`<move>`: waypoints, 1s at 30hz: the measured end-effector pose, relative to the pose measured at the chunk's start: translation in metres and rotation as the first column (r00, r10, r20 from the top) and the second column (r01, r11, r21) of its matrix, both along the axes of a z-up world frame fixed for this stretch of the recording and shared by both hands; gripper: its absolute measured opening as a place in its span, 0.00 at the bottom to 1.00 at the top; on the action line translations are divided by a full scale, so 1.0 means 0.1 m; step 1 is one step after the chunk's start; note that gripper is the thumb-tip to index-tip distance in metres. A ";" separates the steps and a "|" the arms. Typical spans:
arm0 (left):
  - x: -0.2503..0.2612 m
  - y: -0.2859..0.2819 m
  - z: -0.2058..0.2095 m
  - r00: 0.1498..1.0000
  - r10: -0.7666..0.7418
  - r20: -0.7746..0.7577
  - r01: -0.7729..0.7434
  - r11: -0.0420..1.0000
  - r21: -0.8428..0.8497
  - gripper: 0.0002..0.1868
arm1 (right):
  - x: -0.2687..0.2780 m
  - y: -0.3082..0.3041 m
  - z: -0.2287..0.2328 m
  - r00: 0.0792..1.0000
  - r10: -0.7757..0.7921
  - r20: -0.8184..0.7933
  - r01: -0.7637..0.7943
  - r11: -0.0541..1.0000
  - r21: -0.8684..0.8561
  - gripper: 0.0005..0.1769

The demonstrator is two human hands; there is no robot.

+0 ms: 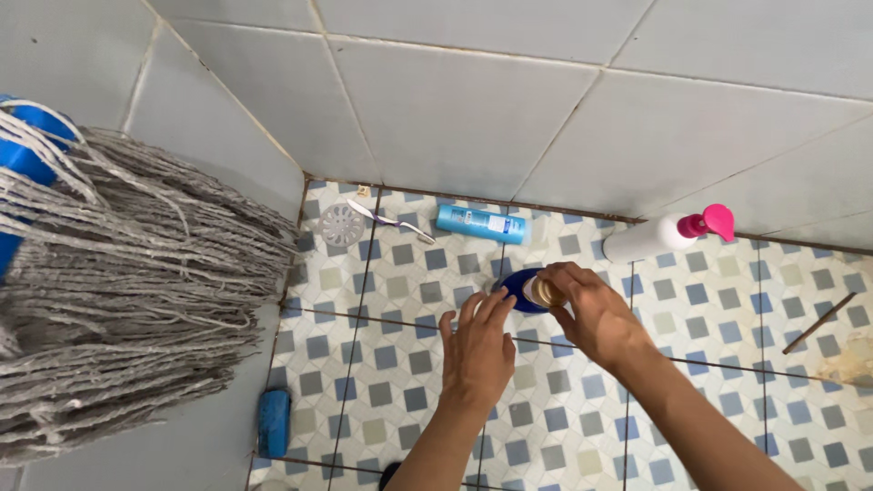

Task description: The person picks up a bag of liquid detergent, opens a bottle, and pours the detergent into the bottle before placing the bag on the toilet tank and retrieving a different cleaning product to repeat the process.

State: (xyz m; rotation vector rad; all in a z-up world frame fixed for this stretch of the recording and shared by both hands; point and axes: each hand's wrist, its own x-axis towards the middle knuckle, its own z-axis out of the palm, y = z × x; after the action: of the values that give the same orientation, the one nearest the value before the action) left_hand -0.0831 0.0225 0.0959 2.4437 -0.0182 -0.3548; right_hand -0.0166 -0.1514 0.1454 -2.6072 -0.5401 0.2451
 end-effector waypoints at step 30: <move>0.08 -0.10 -0.16 0.957 -0.113 -0.266 0.170 0.964 0.203 0.41 | -0.20 -0.29 -0.50 0.949 -0.246 -0.199 0.095 0.822 -0.561 0.36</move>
State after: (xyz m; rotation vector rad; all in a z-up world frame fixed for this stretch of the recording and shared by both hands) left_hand -0.0747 0.0121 0.0800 2.6065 -0.0470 -0.7694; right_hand -0.0368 -0.1801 0.0953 -3.0748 -0.1402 0.7768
